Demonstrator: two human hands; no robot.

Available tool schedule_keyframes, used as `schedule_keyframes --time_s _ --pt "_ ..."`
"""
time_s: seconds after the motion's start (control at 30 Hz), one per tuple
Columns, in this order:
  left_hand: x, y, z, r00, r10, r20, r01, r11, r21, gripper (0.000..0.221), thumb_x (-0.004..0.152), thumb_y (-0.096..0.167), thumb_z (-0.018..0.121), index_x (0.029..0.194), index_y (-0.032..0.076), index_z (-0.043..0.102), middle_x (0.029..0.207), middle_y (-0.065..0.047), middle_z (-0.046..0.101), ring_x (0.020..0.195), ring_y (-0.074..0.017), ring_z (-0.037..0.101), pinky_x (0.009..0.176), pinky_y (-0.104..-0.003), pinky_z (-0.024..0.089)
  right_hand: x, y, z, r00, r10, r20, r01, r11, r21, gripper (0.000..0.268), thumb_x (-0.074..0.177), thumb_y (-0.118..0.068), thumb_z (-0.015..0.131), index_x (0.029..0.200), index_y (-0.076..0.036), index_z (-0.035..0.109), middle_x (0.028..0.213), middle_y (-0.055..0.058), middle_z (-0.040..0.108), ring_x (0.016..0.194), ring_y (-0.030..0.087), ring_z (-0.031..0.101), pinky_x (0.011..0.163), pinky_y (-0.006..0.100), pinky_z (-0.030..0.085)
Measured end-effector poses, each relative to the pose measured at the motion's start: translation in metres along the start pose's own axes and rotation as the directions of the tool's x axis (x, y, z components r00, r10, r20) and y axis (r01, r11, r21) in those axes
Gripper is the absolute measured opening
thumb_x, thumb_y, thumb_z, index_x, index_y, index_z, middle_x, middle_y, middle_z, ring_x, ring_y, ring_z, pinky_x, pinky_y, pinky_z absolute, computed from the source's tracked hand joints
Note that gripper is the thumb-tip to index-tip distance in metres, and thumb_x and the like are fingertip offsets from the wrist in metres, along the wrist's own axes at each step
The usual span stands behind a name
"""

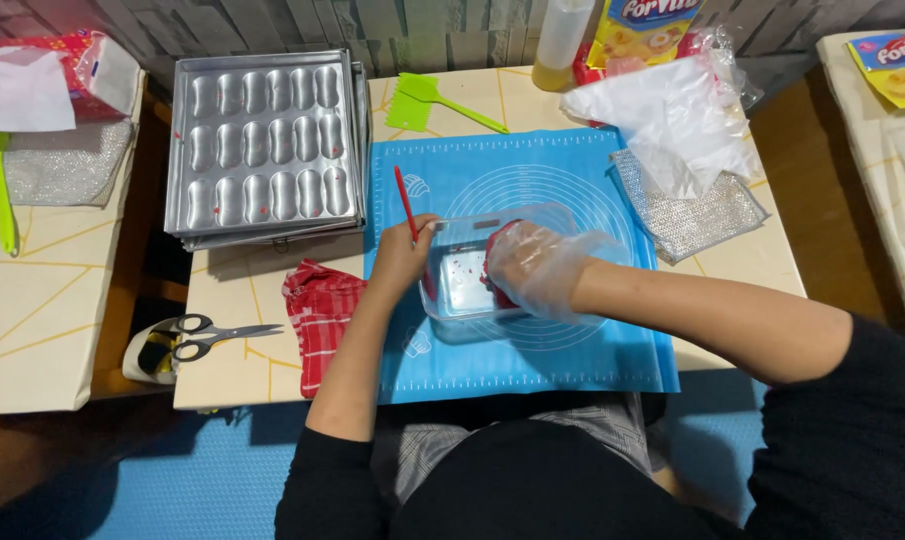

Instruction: Kneading and mixing a red dough-like substance in a plastic container, including adding liquid from a bottle.

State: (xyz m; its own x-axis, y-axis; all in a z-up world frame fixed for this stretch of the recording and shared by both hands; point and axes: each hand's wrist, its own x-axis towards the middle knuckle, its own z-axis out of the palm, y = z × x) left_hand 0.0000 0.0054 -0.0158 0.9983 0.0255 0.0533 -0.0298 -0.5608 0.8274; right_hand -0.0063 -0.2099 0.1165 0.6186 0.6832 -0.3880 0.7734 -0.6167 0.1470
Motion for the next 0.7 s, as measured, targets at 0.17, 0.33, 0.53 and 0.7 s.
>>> schedule_keyframes --time_s 0.17,0.33,0.53,0.7 --pt "0.0 0.008 -0.002 0.999 -0.035 -0.022 0.035 0.999 -0.013 0.026 0.102 0.019 0.056 0.119 0.011 0.075 0.101 -0.019 0.077 0.105 -0.0433 0.07 0.092 -0.052 0.055 0.01 0.005 0.003 0.956 0.169 0.241 -0.183 0.982 0.038 0.031 0.097 -0.011 0.053 0.121 -0.022 0.071 0.126 -0.004 0.068 0.127 0.018 0.06 0.099 0.036 0.058" --pt "0.007 0.009 0.0 0.998 -0.048 -0.029 0.047 0.999 -0.018 0.026 0.102 0.02 0.057 0.118 0.013 0.075 0.099 -0.018 0.077 0.102 -0.0419 0.071 0.087 -0.05 0.057 0.035 0.031 0.061 0.972 -0.093 -0.215 0.176 0.895 0.409 0.02 0.069 -0.027 0.077 0.085 -0.016 0.077 0.092 0.004 0.075 0.088 0.027 0.065 0.09 0.031 0.049" --pt "0.016 0.004 0.0 0.999 -0.035 -0.031 0.035 0.999 -0.006 0.027 0.103 0.022 0.056 0.118 0.011 0.075 0.097 -0.02 0.077 0.099 -0.042 0.072 0.084 -0.049 0.058 0.047 -0.008 -0.016 0.979 0.032 0.203 -0.118 0.897 0.426 0.027 0.082 -0.023 0.063 0.106 -0.014 0.074 0.117 0.01 0.069 0.116 0.029 0.061 0.101 0.04 0.049" --pt "0.016 -0.003 -0.019 0.993 -0.018 0.12 0.064 0.918 -0.392 0.075 0.095 0.02 0.076 0.153 -0.004 0.035 0.14 -0.039 0.053 0.126 -0.0539 0.056 0.105 -0.058 0.048 0.022 0.043 -0.038 0.895 0.099 0.436 -0.376 0.694 0.614 0.054 0.085 -0.071 0.052 0.097 -0.029 0.084 0.131 0.005 0.07 0.131 0.029 0.059 0.114 0.038 0.045"
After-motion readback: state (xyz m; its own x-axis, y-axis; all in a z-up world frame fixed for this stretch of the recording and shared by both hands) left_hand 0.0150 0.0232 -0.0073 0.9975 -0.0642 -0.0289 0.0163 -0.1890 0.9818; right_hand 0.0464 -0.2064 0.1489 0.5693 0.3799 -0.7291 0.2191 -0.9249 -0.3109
